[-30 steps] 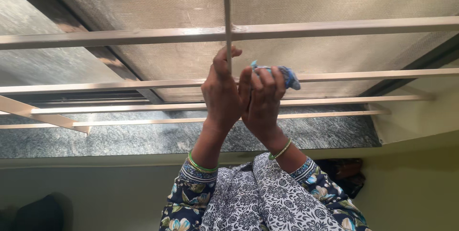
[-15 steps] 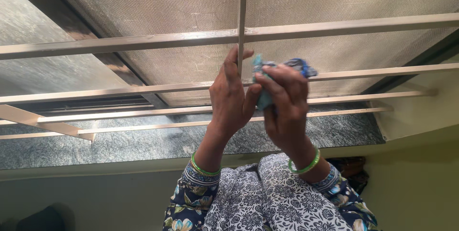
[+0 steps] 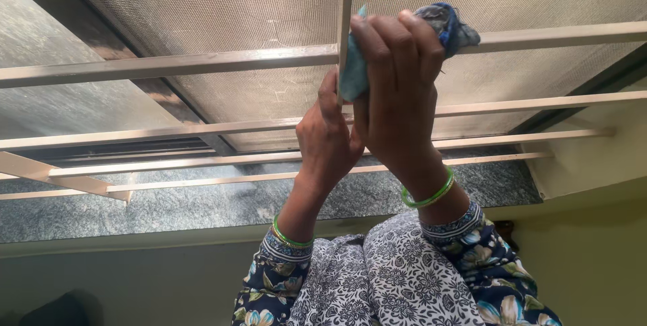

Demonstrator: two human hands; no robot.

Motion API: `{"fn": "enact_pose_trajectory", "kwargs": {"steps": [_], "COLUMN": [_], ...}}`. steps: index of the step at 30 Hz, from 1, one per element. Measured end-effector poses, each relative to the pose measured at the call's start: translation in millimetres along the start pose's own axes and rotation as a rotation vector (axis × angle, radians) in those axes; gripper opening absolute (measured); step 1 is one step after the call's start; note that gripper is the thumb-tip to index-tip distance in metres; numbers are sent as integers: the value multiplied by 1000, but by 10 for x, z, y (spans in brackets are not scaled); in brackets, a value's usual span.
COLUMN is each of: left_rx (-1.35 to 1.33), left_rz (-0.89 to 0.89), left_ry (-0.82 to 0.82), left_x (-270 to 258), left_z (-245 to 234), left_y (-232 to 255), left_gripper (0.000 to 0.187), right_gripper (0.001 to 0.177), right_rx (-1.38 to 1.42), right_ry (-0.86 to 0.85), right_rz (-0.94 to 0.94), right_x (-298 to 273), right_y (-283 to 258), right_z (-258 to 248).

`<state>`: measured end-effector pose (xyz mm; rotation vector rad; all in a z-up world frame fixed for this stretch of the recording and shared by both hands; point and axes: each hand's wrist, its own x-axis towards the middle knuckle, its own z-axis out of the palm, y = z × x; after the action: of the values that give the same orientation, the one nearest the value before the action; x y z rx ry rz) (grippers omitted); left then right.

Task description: The person wipes the horizontal and vertical bars of a window frame using a blue cloth. They systematically clean each bar, moving from one section to another, ensuring the entire frame is wiped down.

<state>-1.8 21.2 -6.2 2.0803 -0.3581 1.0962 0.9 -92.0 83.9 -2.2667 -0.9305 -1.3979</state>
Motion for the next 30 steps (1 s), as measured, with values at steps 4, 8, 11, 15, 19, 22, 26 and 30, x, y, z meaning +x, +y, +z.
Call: {"fn": "enact_pose_trajectory", "kwargs": {"steps": [4, 8, 11, 15, 19, 22, 26, 30], "left_rx": [-12, 6, -27, -4, 18, 51, 70, 98], "left_rz": [1, 26, 23, 30, 2, 10, 14, 6], "left_ry": [31, 82, 94, 116, 121, 139, 176, 196], "left_x": [-9, 24, 39, 59, 54, 34, 35, 13], "left_z": [14, 33, 29, 54, 104, 143, 245, 299], "left_y": [21, 49, 86, 97, 103, 87, 23, 4], "left_gripper": [70, 67, 60, 57, 54, 50, 44, 39], "right_gripper": [40, 39, 34, 28, 27, 26, 23, 20], "right_rx": [-14, -26, -57, -78, -96, -107, -152, -195], "right_ry": [14, 48, 88, 104, 126, 140, 158, 194], "right_rz": [3, 8, 14, 18, 26, 37, 65, 92], "right_x": [19, 8, -9, -84, -161, -229, -327, -381], "right_y": [14, 63, 156, 322, 511, 693, 974, 1274], "right_z": [11, 25, 31, -39, -94, -138, -236, -415]}}
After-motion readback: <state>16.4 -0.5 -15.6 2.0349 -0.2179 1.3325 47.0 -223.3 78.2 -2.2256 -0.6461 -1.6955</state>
